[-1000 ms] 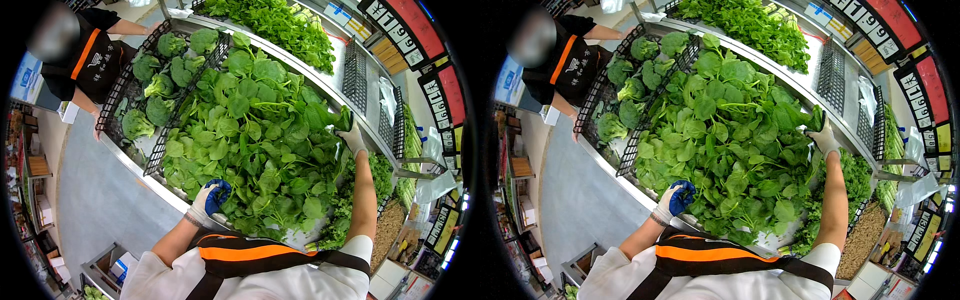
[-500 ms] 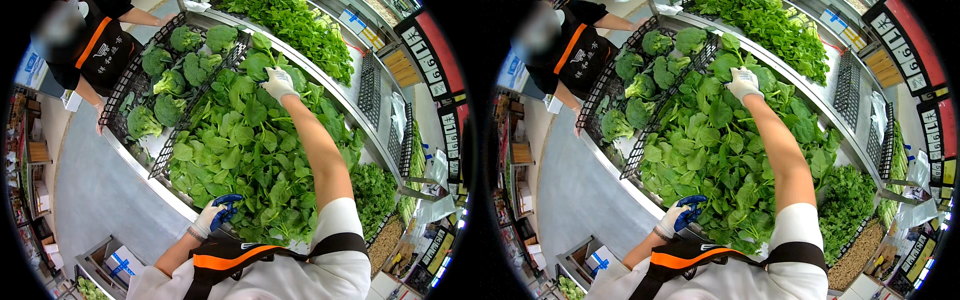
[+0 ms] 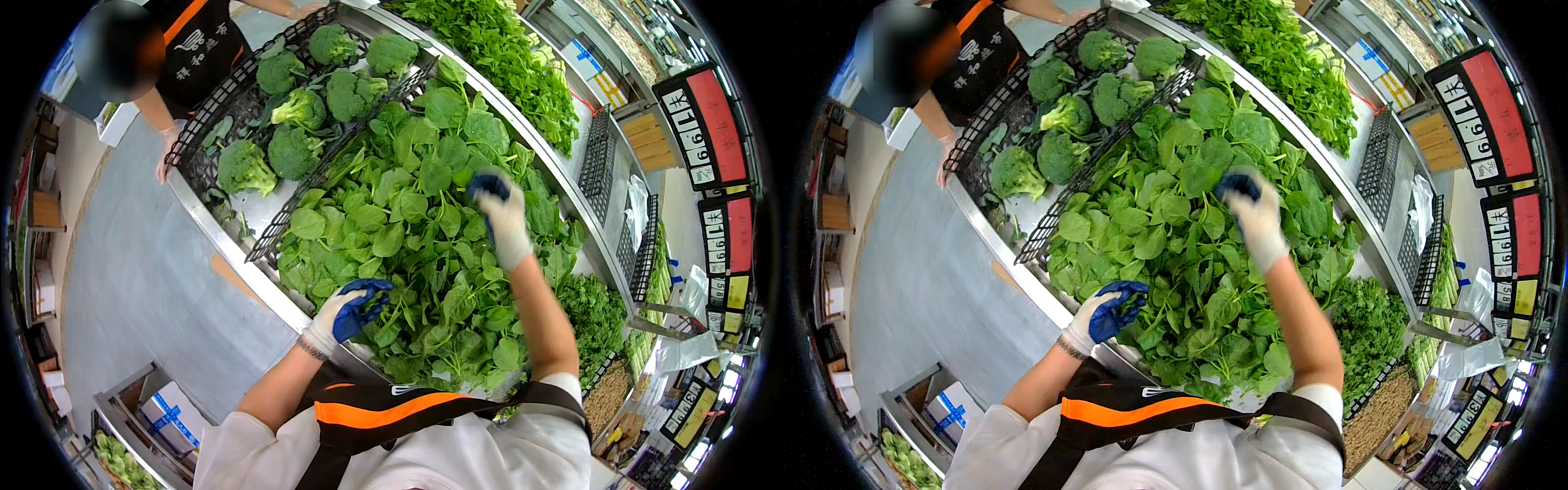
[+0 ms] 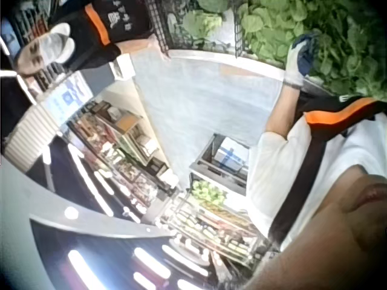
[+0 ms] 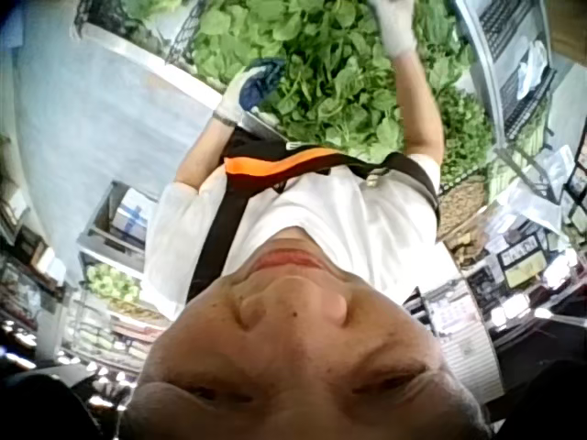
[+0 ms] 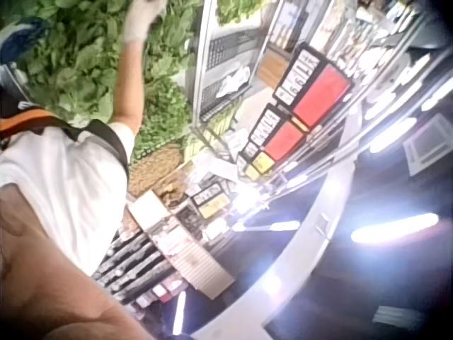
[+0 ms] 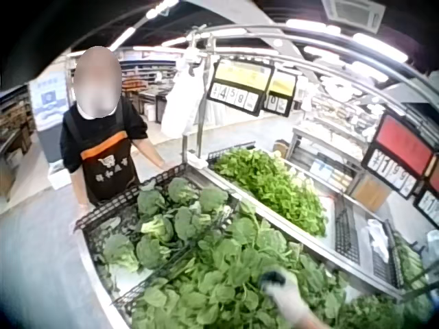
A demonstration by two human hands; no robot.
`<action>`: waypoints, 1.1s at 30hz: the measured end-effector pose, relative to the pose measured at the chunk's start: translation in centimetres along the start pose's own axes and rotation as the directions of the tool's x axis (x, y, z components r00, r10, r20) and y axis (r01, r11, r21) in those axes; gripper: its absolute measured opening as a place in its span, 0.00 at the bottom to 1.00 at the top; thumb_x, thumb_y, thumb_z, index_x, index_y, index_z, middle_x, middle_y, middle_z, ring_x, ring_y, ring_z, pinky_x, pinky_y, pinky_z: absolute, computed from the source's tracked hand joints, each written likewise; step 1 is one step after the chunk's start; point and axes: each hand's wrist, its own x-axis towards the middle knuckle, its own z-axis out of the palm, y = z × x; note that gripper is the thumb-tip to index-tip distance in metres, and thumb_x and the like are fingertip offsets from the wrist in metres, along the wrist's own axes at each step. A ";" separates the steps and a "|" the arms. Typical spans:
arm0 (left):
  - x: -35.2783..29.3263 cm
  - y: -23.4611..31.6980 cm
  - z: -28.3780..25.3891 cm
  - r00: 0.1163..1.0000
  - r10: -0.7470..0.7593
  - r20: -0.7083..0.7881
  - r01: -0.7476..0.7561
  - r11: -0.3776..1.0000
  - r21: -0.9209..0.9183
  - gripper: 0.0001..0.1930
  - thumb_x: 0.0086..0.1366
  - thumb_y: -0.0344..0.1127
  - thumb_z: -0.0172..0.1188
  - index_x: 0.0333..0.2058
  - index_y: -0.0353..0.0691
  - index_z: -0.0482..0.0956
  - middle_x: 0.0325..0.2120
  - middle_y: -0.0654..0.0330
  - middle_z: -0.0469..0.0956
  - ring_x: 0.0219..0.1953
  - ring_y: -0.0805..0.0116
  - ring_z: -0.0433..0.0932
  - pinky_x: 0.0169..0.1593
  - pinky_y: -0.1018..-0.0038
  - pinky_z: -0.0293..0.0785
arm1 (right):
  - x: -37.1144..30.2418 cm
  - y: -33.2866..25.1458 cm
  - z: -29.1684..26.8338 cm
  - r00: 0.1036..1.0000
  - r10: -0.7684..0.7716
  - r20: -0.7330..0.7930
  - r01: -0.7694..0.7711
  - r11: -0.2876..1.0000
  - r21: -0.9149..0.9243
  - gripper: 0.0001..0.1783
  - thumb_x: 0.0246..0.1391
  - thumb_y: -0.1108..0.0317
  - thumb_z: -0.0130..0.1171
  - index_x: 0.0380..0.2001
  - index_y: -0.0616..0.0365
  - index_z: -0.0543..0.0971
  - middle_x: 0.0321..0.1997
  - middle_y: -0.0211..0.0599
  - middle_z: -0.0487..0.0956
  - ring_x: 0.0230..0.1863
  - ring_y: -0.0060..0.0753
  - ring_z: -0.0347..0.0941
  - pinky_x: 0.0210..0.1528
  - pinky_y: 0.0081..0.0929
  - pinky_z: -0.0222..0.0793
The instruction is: The person uses blue shears to trim the stems of spinach bunches in a supermarket produce display. They repeatedly pick up bunches, cut the ends, and place the trimmed spinach back into the bin.
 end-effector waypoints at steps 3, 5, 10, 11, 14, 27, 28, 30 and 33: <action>0.6 -1.5 2.6 0.997 0.005 0.071 0.001 0.995 -0.097 0.23 0.73 0.50 0.47 0.53 0.36 0.74 0.49 0.60 0.77 0.47 0.69 0.76 0.52 0.72 0.73 | -10.3 -2.3 2.4 0.963 -0.101 0.250 0.134 0.984 -0.118 0.16 0.40 0.75 0.62 0.38 0.58 0.79 0.36 0.40 0.80 0.39 0.35 0.77 0.46 0.32 0.71; 0.6 -3.4 2.6 0.990 -0.025 0.142 0.047 0.987 -0.155 0.23 0.72 0.54 0.47 0.51 0.41 0.75 0.45 0.62 0.78 0.45 0.69 0.76 0.50 0.70 0.74 | -15.5 -2.4 3.8 0.903 -0.209 0.375 0.336 0.888 -0.314 0.19 0.38 0.73 0.64 0.39 0.54 0.79 0.38 0.43 0.78 0.42 0.44 0.75 0.48 0.39 0.70; -1.8 -8.4 2.9 0.996 -0.076 -0.040 0.073 0.995 -0.064 0.13 0.72 0.48 0.50 0.44 0.48 0.77 0.37 0.66 0.78 0.36 0.72 0.76 0.41 0.71 0.76 | -22.6 -1.0 5.1 0.855 -0.198 0.479 0.494 0.595 -0.634 0.18 0.41 0.69 0.63 0.40 0.51 0.78 0.38 0.38 0.76 0.43 0.45 0.73 0.46 0.40 0.66; -2.2 -9.4 2.6 0.995 -0.069 -0.073 0.063 0.995 -0.081 0.12 0.72 0.46 0.50 0.43 0.49 0.77 0.36 0.66 0.78 0.36 0.71 0.77 0.40 0.72 0.75 | -23.7 -0.7 5.0 0.854 -0.177 0.489 0.492 0.581 -0.649 0.18 0.42 0.68 0.63 0.40 0.51 0.78 0.38 0.37 0.76 0.43 0.44 0.73 0.46 0.40 0.66; -2.7 -12.2 -0.7 0.988 -0.100 -0.116 0.077 0.980 -0.182 0.10 0.71 0.41 0.49 0.44 0.47 0.76 0.34 0.64 0.80 0.33 0.69 0.78 0.33 0.72 0.73 | -26.8 0.3 4.8 0.837 -0.156 0.524 0.496 0.623 -0.605 0.20 0.47 0.63 0.62 0.46 0.51 0.77 0.42 0.39 0.77 0.45 0.46 0.72 0.49 0.39 0.66; -8.9 -7.8 -1.1 0.996 -0.056 -0.074 0.064 0.991 0.118 0.15 0.62 0.30 0.54 0.47 0.31 0.74 0.31 0.58 0.73 0.23 0.73 0.66 0.25 0.79 0.64 | -13.6 9.4 -6.9 0.983 -0.166 0.084 0.145 0.401 -0.904 0.29 0.50 0.58 0.64 0.57 0.51 0.72 0.62 0.45 0.69 0.63 0.49 0.63 0.65 0.43 0.55; -9.0 -8.0 -0.8 0.995 -0.075 -0.072 0.082 0.991 0.108 0.16 0.62 0.31 0.55 0.47 0.31 0.74 0.31 0.58 0.73 0.23 0.73 0.66 0.26 0.78 0.64 | -12.4 10.5 -7.5 0.978 -0.156 0.136 0.182 0.343 -0.921 0.28 0.51 0.57 0.63 0.56 0.51 0.72 0.62 0.44 0.69 0.64 0.49 0.62 0.66 0.43 0.54; -9.6 -8.8 -0.9 0.991 -0.084 -0.105 0.093 0.992 0.085 0.16 0.61 0.31 0.55 0.47 0.32 0.74 0.30 0.56 0.73 0.23 0.71 0.66 0.27 0.77 0.64 | -10.7 10.9 -8.2 0.973 0.025 0.228 0.217 0.223 -0.950 0.29 0.57 0.50 0.57 0.60 0.46 0.70 0.66 0.40 0.67 0.70 0.51 0.54 0.70 0.51 0.46; -10.2 -9.3 -1.8 0.991 -0.052 -0.122 0.065 0.993 0.103 0.16 0.60 0.31 0.55 0.47 0.32 0.74 0.28 0.57 0.72 0.24 0.71 0.66 0.27 0.77 0.64 | -10.2 9.0 -10.9 0.936 0.302 0.180 0.192 -0.010 -0.981 0.35 0.60 0.40 0.47 0.67 0.39 0.62 0.72 0.34 0.58 0.75 0.51 0.43 0.72 0.65 0.29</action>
